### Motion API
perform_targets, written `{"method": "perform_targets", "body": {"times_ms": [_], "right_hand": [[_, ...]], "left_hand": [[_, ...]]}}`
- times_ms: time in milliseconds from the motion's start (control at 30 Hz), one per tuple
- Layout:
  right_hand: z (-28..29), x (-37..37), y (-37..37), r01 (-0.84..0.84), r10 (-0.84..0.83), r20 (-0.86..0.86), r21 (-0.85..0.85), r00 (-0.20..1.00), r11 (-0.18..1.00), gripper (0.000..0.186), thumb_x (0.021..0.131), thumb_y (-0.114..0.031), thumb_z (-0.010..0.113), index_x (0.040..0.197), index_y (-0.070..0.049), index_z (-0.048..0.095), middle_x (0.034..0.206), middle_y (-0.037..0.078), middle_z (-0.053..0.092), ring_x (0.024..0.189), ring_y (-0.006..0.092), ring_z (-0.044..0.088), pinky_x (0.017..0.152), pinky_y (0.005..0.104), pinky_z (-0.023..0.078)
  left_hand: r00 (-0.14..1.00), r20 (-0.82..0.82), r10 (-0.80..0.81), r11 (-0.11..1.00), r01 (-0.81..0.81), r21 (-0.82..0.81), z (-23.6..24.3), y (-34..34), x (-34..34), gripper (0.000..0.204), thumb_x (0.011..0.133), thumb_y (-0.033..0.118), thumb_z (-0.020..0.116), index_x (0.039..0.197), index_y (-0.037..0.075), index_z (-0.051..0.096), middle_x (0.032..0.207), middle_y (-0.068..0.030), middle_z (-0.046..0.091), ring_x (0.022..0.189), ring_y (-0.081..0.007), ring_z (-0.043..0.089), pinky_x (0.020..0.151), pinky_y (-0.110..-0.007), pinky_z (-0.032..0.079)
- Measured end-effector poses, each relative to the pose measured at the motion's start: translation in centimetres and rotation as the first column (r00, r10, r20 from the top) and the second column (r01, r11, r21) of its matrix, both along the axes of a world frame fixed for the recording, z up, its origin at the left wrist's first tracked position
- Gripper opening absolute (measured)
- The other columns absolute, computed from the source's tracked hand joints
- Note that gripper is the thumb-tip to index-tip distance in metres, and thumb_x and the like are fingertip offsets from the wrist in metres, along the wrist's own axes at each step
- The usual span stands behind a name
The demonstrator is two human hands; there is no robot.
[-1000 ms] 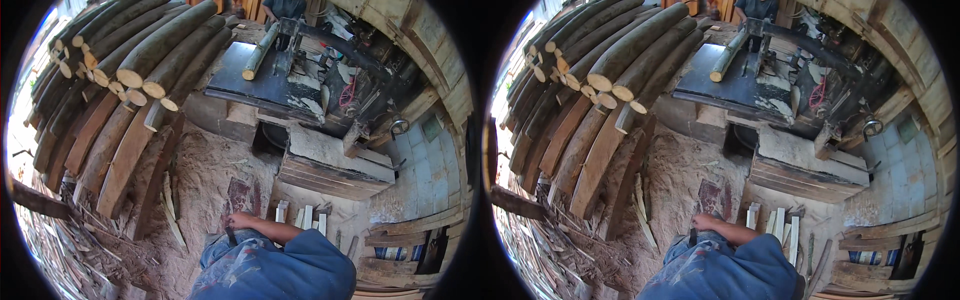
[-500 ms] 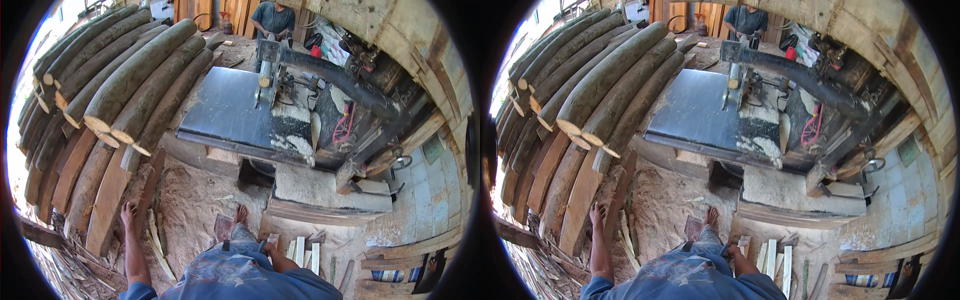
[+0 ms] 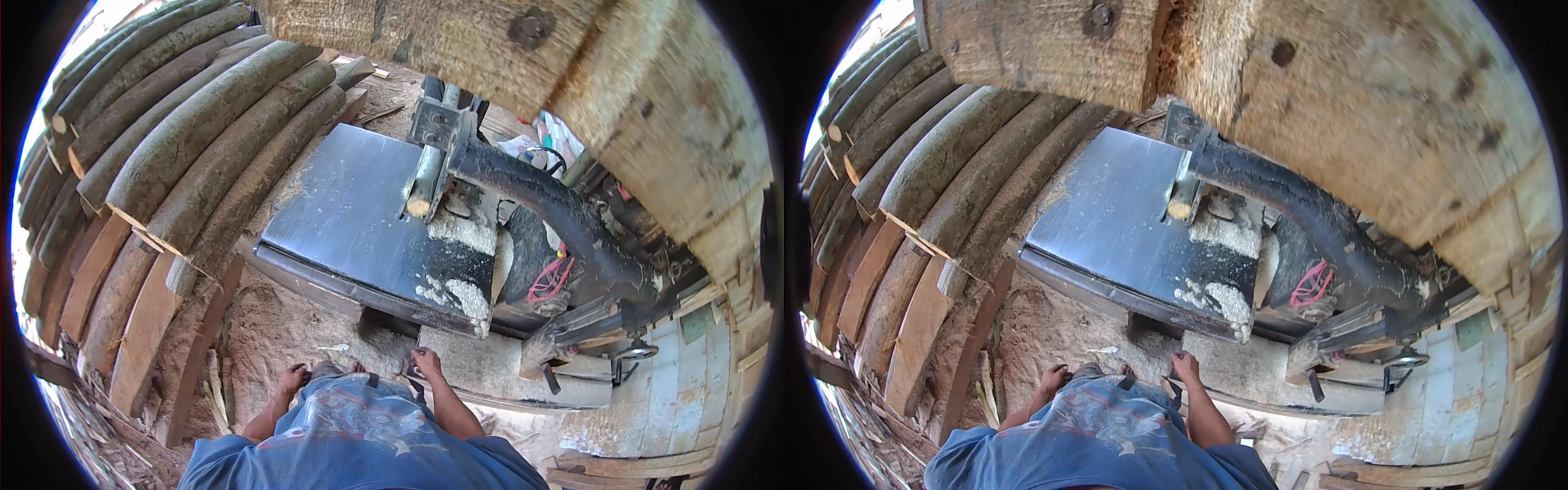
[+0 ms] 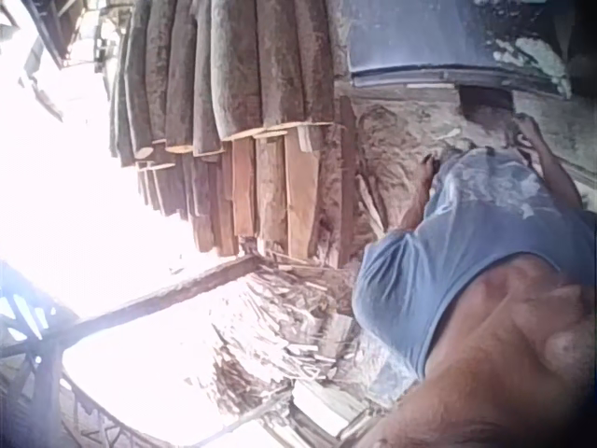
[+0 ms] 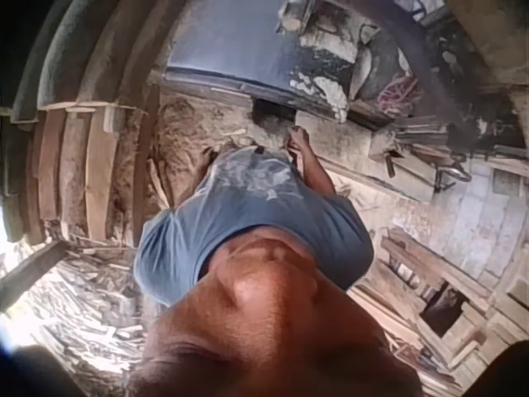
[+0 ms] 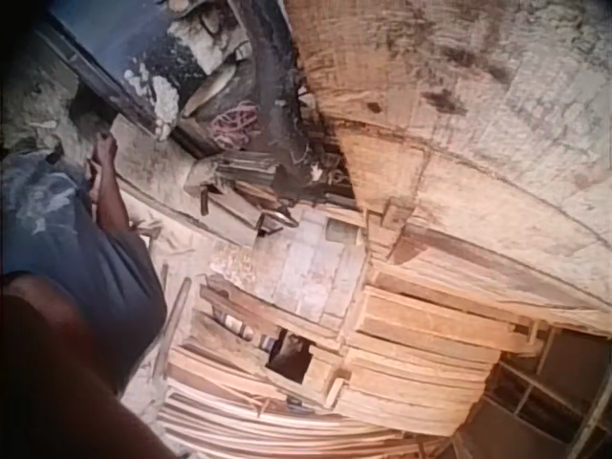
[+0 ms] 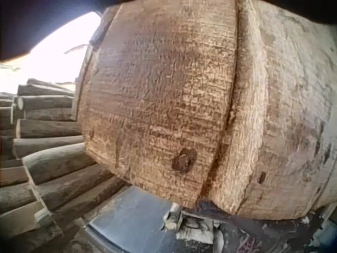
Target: The person feeds logs into a power saw by hand to cut them into boards, periodically clearing waste wood and selecting new logs from a nearby stack.
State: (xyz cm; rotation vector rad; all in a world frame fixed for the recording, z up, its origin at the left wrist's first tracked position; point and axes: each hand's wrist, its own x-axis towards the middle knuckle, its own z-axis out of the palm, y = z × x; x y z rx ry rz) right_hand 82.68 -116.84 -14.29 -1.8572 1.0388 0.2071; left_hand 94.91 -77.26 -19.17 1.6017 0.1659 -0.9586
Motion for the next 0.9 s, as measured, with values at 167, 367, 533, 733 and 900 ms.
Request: {"method": "perform_targets", "body": {"times_ms": [167,367,533,733,900], "right_hand": [[3.5,3.8,-0.2,-0.188,0.194,-0.007,0.21,0.981,0.959,0.04,0.081,-0.036,0.058,0.102,-0.003,0.059,0.082,0.008,0.065,0.062,0.0139,0.063,0.05,0.0266,0.048],[14.8,14.6,-1.7,0.01,0.064,0.29,-0.246,0.955,0.969,0.063,0.075,-0.054,0.058,0.098,0.004,0.058,0.089,0.015,0.064,0.075,0.0242,0.063,0.066,0.0333,0.049],[14.1,19.9,-2.4,0.18,-0.044,0.306,-0.432,0.951,0.884,0.085,0.068,-0.061,0.062,0.112,0.011,0.049,0.112,0.028,0.052,0.106,0.0372,0.052,0.09,0.0381,0.041],[9.7,16.5,2.9,0.143,-0.059,0.411,-0.176,0.91,0.974,0.101,0.058,-0.06,0.069,0.121,0.012,0.037,0.117,0.034,0.043,0.111,0.0435,0.043,0.094,0.0436,0.035],[10.2,11.4,9.5,0.156,-0.196,0.501,0.12,0.843,0.98,0.091,0.06,-0.047,0.074,0.126,0.004,0.035,0.119,0.028,0.046,0.107,0.0369,0.049,0.089,0.0385,0.039]], "left_hand": [[0.99,-0.083,0.115,0.931,-0.078,0.358,2.2,-0.6,3.3,0.044,0.083,0.034,0.054,0.118,0.009,0.05,0.091,-0.0085,0.062,0.071,-0.0187,0.059,0.058,-0.033,0.045],[0.958,0.286,-0.023,0.999,0.015,0.031,10.5,-9.9,11.1,0.049,0.084,0.035,0.054,0.12,0.002,0.049,0.092,-0.0107,0.063,0.074,-0.0166,0.059,0.059,-0.026,0.046],[0.871,0.481,-0.102,0.984,0.159,-0.078,19.1,-20.7,15.4,0.058,0.084,0.043,0.054,0.123,0.001,0.046,0.109,-0.0171,0.058,0.1,-0.0222,0.056,0.08,-0.031,0.045],[0.835,0.485,-0.261,0.965,0.217,0.146,17.2,-27.5,17.7,0.084,0.077,0.057,0.055,0.131,-0.002,0.033,0.119,-0.0242,0.05,0.112,-0.0302,0.049,0.092,-0.034,0.038],[0.846,0.483,-0.226,0.974,0.191,0.122,16.5,-25.0,12.7,0.091,0.06,0.059,0.071,0.105,-0.014,0.04,0.1,-0.0262,0.054,0.098,-0.0296,0.053,0.081,-0.035,0.045]]}}
